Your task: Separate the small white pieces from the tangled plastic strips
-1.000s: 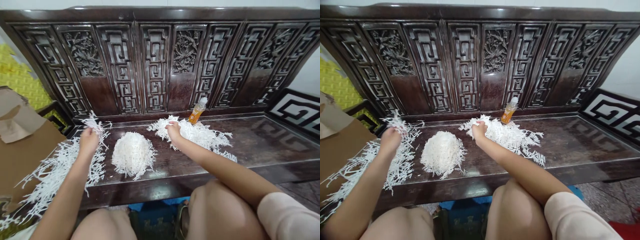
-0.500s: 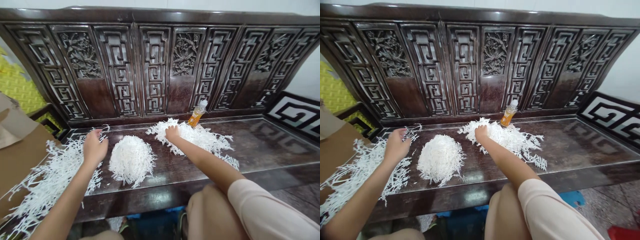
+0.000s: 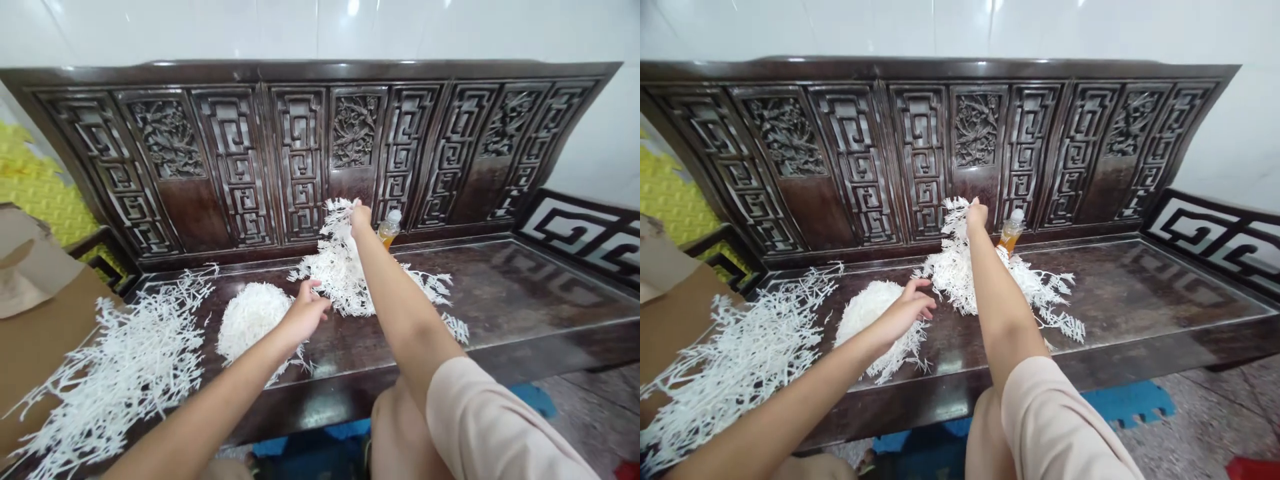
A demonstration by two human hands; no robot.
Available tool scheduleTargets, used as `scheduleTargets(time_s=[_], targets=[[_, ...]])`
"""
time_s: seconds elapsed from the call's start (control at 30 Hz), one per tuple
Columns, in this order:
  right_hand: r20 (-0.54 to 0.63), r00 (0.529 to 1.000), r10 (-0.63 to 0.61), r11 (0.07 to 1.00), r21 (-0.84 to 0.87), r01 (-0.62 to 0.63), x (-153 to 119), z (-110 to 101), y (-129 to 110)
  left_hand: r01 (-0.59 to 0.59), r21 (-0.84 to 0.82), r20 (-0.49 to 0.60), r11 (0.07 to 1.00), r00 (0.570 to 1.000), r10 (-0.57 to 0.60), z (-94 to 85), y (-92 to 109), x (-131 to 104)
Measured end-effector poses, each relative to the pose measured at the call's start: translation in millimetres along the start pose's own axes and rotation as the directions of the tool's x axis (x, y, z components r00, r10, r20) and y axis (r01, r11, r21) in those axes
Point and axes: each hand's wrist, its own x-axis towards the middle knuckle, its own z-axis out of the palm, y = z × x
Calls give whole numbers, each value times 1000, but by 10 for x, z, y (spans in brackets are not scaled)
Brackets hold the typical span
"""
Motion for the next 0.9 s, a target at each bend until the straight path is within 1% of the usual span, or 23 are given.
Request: scheduleTargets(time_s=[0.1,0.13,0.17,0.23,0.3,0.43,0.5,0.57,0.6,0.67,0.7,0.73,0.77,0.83,0.87,0.9], targets=[[-197,980,-31,999,16,35,87,-145,-129,52,-32,38,998,998,-51,55,-57,-40],[-221,974,-49,998,13,53,113,-189,-168,59,-22,36,998,998,-58,62,-94,-37],[-205,976,-67,998,4,70,137,-225,-206,63,-3,32,998,998,-63,68,-134,-24],[-128,987,-99,995,-11,98,178,-274,-276,82,38,27,996,996,-83,75,-207,29],[-83,986,-147,989,12,148,211,-295,-340,113,64,25,992,993,-115,77,-250,98],[-112,956,-272,944,164,288,260,-282,-453,99,97,3,990,995,-100,55,-249,206],[-115,938,-326,922,181,342,270,-260,-498,88,99,-2,991,996,-88,43,-234,230],[-103,920,-379,914,111,389,254,-243,-524,87,104,-5,991,996,-87,34,-224,243],[-70,915,-397,915,49,401,234,-239,-529,85,111,-8,990,996,-85,31,-222,249],[15,923,-385,917,-105,384,176,-242,-529,89,130,-25,988,996,-86,23,-221,261],[23,929,-369,914,-172,367,145,-249,-528,95,137,-34,986,995,-91,18,-221,268],[-4,931,-365,909,-220,355,116,-257,-528,102,140,-38,985,994,-98,10,-221,275],[-56,924,-379,902,-247,355,93,-266,-530,109,142,-37,984,994,-105,1,-222,282],[-161,883,-440,882,-263,392,66,-277,-535,110,149,-24,983,994,-108,-20,-226,291],[-162,875,-457,872,-277,404,58,-275,-531,100,154,-16,983,995,-99,-31,-231,296],[-122,885,-449,866,-302,398,48,-267,-519,89,161,-12,983,996,-89,-43,-240,300]])
